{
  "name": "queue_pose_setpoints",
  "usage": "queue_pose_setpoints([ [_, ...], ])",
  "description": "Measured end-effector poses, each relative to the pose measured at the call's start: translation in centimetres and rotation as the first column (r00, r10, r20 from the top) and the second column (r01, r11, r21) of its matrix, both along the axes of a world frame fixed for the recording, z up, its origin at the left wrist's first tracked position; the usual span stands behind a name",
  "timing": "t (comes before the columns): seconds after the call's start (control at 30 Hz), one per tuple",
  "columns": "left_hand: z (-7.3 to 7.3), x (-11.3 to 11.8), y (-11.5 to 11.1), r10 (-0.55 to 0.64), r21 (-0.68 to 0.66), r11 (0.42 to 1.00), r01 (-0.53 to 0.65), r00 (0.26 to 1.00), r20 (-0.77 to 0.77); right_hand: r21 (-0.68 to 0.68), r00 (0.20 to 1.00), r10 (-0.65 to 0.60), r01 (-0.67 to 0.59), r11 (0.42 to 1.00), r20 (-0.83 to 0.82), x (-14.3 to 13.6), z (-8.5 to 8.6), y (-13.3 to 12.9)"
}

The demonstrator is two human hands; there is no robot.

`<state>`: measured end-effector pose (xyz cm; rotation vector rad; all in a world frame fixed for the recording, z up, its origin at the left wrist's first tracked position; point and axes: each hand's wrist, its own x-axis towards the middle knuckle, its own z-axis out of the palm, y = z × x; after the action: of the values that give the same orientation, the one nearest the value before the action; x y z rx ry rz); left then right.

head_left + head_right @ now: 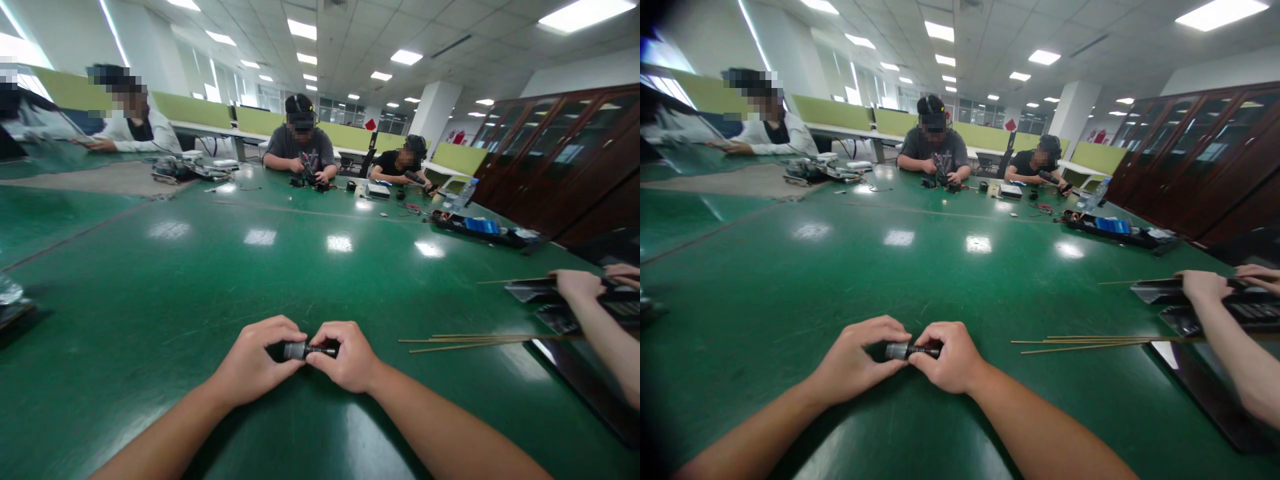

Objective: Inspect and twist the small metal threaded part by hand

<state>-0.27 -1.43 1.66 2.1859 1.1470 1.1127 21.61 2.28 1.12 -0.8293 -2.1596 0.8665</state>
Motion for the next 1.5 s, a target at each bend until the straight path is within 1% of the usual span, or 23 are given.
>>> queue_pose_setpoints([
  [0.27, -0.19, -0.11, 0.01, 0.008, 0.005, 1.0, -0.008, 1.0, -0.014, -0.028, 1.0, -0.013, 0.013, 1.0, 0.022, 0.02, 0.2, 0.02],
  [0.53, -0.24, -0.39, 0.14, 0.02, -0.002, 1.0, -0.02, 0.999, -0.039, -0.018, 0.999, -0.023, 0.024, 1.0, 0.044, 0.09, 0.35, -0.09],
  [0.83, -0.39, -0.61, 0.18, 0.025, 0.022, 0.999, -0.024, 0.999, -0.032, -0.022, 0.998, -0.033, 0.034, 0.999, 0.047, 0.14, 0.28, 0.0],
  [1.13, -0.18, -0.68, 0.26, 0.047, 0.072, 0.996, -0.044, 0.998, -0.041, -0.007, 0.997, -0.07, 0.07, 0.998, 0.014, -0.09, 0.39, -0.31],
  [1.37, -0.23, -0.84, 0.27, 0.053, 0.081, 0.995, -0.05, 0.997, -0.046, -0.001, 0.998, -0.069, 0.069, 0.998, 0.0, -0.11, 0.5, -0.29],
  [1.5, -0.26, -0.79, 0.34, 0.067, 0.085, 0.994, -0.064, 0.997, -0.039, -0.015, 0.996, -0.092, 0.092, 0.996, -0.006, -0.21, 0.66, -0.44],
])
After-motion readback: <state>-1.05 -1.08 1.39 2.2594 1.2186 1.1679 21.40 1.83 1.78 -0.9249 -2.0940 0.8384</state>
